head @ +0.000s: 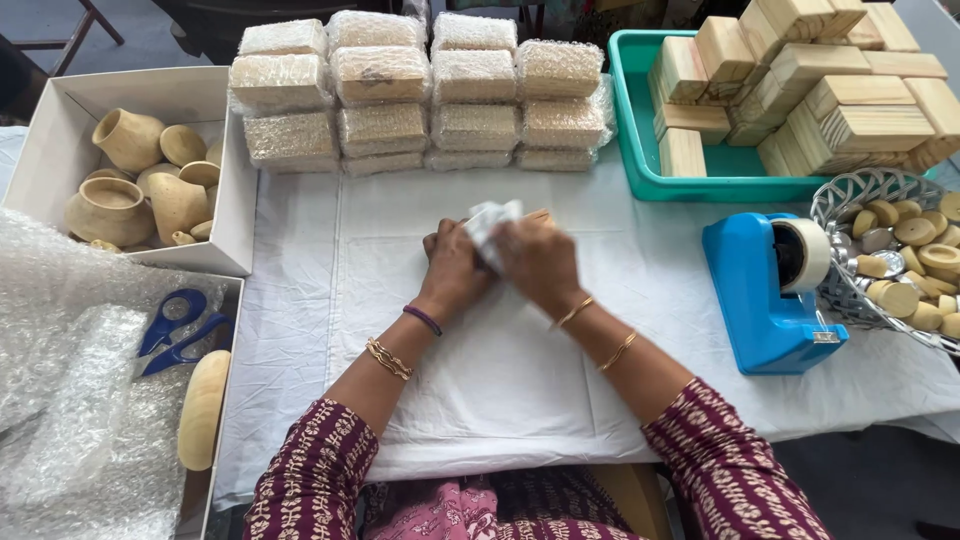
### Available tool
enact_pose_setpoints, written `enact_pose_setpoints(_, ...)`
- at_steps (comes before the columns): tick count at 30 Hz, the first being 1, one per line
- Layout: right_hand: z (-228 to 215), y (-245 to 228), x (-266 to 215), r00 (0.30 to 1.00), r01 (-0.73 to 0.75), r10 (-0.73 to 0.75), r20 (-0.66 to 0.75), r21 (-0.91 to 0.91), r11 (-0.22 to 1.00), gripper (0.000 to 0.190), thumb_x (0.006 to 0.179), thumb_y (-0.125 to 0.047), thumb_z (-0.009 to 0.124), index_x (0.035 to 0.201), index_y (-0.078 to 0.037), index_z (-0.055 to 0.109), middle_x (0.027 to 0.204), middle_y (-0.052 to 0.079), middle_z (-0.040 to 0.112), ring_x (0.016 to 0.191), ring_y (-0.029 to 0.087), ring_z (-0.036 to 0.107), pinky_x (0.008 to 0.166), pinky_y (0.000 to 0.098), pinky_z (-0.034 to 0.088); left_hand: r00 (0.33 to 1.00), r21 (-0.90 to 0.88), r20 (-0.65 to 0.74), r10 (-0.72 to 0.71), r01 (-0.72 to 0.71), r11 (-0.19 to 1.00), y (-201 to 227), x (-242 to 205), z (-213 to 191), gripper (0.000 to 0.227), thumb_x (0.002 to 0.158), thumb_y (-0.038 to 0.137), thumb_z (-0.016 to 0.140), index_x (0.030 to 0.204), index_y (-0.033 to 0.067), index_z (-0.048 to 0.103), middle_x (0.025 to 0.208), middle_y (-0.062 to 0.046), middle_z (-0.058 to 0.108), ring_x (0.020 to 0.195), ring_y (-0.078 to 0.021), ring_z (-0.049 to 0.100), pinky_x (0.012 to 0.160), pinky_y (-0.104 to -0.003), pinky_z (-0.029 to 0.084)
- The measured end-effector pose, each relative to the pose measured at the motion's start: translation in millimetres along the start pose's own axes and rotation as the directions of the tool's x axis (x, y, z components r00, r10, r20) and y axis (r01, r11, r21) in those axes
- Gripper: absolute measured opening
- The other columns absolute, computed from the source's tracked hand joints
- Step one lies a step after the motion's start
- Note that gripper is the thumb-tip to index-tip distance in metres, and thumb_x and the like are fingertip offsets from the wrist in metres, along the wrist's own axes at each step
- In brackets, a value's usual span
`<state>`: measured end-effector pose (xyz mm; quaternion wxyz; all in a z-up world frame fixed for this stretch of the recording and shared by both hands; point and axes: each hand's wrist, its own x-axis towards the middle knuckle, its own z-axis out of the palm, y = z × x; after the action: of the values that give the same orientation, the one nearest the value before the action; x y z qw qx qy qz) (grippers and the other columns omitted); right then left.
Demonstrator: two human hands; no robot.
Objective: The person wipes a small wooden block with a white cloth, then wraps it in bubble wrap and secures it with tape. The wrapped block is placed in a stack of similar items. The person repeats the wiping and wrapping process with another wooden block.
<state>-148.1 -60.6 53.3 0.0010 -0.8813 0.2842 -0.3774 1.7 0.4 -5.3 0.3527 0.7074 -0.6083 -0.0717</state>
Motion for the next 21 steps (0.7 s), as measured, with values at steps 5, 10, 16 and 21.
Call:
enact_pose_setpoints(5,5,22,4,0.998,0.017,-0.008,0.065,-0.135,0.991,0.024,0.100,-0.028,0.068,0.082,-0.012,0.069,0.070,0.009,0.064,0.056,0.028,0.064,0.052,0.0418,0.050,1.000,-0.018,-0.020,-0.006,0.006,1.000,11,3,-10,0.054,0.075,0.043,0.081,0.114,0.0068,0.070,0.117,-0.008,0.066,0.116,-0.0281,0.050,0.099,-0.043,0.033)
enact_pose_setpoints(10,9,11,-3,0.998,0.058,-0.059,-0.006,-0.114,0.992,0.022,0.099,-0.029,0.067,0.083,-0.013,0.068,0.070,0.007,0.062,0.057,0.028,0.063,0.055,0.0414,0.050,0.999,-0.045,-0.046,0.021,-0.023,0.999,2,4,-2,0.052,0.071,0.041,0.082,0.109,0.0068,0.073,0.113,-0.007,0.067,0.111,-0.0282,0.051,0.095,-0.042,0.033)
enact_pose_setpoints(16,1,58,9,0.987,-0.158,0.151,-0.049,-0.217,0.963,0.032,0.101,-0.030,0.070,0.075,-0.012,0.067,0.074,0.009,0.068,0.061,0.030,0.067,0.052,0.0418,0.050,0.998,-0.028,0.028,-0.059,0.060,0.998,16,6,-17,0.046,0.074,0.041,0.080,0.108,0.0119,0.069,0.109,-0.005,0.070,0.109,-0.0249,0.054,0.097,-0.041,0.033)
enact_pose_setpoints(21,-6,51,10,0.973,-0.104,0.125,-0.196,0.112,0.988,0.018,0.101,-0.028,0.065,0.096,-0.015,0.077,0.081,0.009,0.070,0.066,0.027,0.069,0.059,0.0408,0.053,0.992,-0.161,-0.015,-0.127,0.123,0.979,14,5,-23,0.062,0.078,0.055,0.078,0.125,0.0167,0.063,0.105,-0.010,0.069,0.105,-0.0282,0.057,0.095,-0.042,0.032)
